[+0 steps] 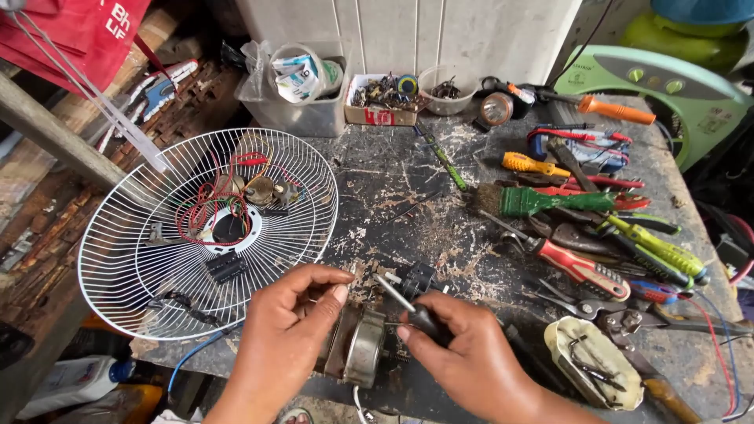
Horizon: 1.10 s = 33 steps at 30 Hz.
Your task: Disassembling and inspecting an electric fan motor using a screwdriver and pliers on a repair bench.
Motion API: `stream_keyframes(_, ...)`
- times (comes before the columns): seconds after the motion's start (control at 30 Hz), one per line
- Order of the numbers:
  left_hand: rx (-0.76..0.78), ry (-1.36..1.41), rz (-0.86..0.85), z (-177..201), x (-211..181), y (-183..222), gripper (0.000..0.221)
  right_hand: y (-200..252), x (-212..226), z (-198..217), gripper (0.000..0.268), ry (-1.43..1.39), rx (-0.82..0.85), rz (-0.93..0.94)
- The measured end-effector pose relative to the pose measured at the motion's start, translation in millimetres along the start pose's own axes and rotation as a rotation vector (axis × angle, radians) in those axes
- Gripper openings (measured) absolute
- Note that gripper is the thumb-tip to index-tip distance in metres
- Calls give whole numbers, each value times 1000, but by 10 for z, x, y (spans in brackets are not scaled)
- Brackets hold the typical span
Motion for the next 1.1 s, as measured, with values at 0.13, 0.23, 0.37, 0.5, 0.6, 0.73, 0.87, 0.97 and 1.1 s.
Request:
stream_keyframes(0.13, 19, -183, -38, 79, 79, -40, 18, -73, 43, -197, 6, -97, 125, 36)
stream_keyframes(0.23, 77, -226, -66, 135, 131, -38, 18, -136, 1, -251, 8, -77, 125, 3)
stream_keyframes(0.37, 89, -218, -188, 197, 238, -97, 24, -184, -32, -271, 3, -75, 128, -26)
stream_keyframes(0.5, 160, -395, -175, 198, 260, -165, 20, -218, -63, -321, 7, -92, 132, -51)
stream_keyframes(0.6, 217, -473, -80, 192, 176, -170, 15, -246, -67, -348, 9, -80, 139, -87)
stream_keyframes(0.73, 261, -486, -118, 193, 183, -211, 11, -292, 22, -323, 2, -127, 243, -123)
stream_keyframes(0.87, 298, -459, 10, 218, 111, -214, 12, -296, -165, -275, 20, -92, 253, -161)
stream_keyframes(0.97, 300, -478, -18, 226, 116, -237, 12, -346, -193, -287, 15, -84, 214, -168)
stream_keyframes(1.1, 292, -424, -29, 243, 67, -227, 11, -411, -127, -326, 2, -79, 270, -201)
Point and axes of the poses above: each hand's wrist, its own y-axis away from the middle knuckle, its own z-axis out of the back of the hand, x = y × z, the point moved 3 cm from there along -y, towards the middle knuckle, and after that the axes turned 4 degrees about -x, right-handed, at the moved point
